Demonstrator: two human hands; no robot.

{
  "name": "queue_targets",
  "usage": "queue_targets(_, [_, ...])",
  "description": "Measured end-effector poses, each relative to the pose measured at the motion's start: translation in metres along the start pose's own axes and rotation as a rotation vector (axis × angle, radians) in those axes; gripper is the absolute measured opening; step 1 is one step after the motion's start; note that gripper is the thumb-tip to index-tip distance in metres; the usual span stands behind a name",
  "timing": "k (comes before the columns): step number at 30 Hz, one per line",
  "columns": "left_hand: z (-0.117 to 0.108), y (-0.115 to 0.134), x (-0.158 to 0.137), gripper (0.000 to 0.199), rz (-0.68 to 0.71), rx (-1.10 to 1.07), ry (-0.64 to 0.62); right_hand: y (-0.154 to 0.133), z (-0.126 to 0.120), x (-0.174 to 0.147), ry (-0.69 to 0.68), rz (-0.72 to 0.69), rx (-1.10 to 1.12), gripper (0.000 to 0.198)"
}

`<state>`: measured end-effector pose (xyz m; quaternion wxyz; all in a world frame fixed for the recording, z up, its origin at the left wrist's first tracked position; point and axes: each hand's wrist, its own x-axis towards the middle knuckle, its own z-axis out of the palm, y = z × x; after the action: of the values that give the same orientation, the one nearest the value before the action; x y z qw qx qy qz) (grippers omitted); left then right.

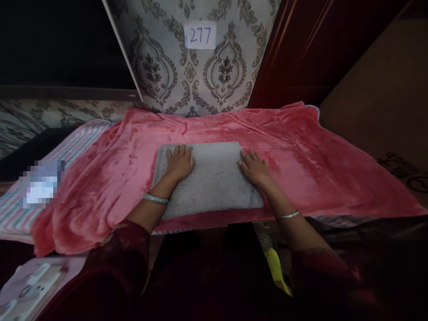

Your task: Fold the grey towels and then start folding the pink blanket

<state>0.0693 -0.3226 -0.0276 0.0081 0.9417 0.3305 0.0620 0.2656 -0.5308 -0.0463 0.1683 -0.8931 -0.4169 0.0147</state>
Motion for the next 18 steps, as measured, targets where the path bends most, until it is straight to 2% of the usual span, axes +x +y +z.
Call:
queue_targets(3, [-0.001, 0.0, 0.0, 0.062, -0.012, -0.011, 0.002, -0.055, -0.001, -0.031, 0.064, -0.169, -0.013, 0.066])
queue_targets(6, [0.0, -0.001, 0.0, 0.062, -0.012, -0.009, 0.012, -0.107, 0.013, -0.062, -0.03, -0.334, -0.019, 0.066])
queue_targets(8, [0.0, -0.001, -0.001, 0.062, -0.006, 0.0, 0.025, -0.121, 0.022, -0.075, -0.097, -0.374, -0.035, 0.067])
queue_targets(11, [-0.001, -0.002, -0.003, 0.061, 0.008, 0.007, 0.033, -0.107, 0.025, -0.083, -0.114, -0.347, -0.052, 0.067])
queue_targets(18, [-0.004, 0.0, -0.002, 0.06, 0.01, 0.005, 0.018, -0.015, 0.022, -0.115, 0.024, -0.11, -0.084, 0.07])
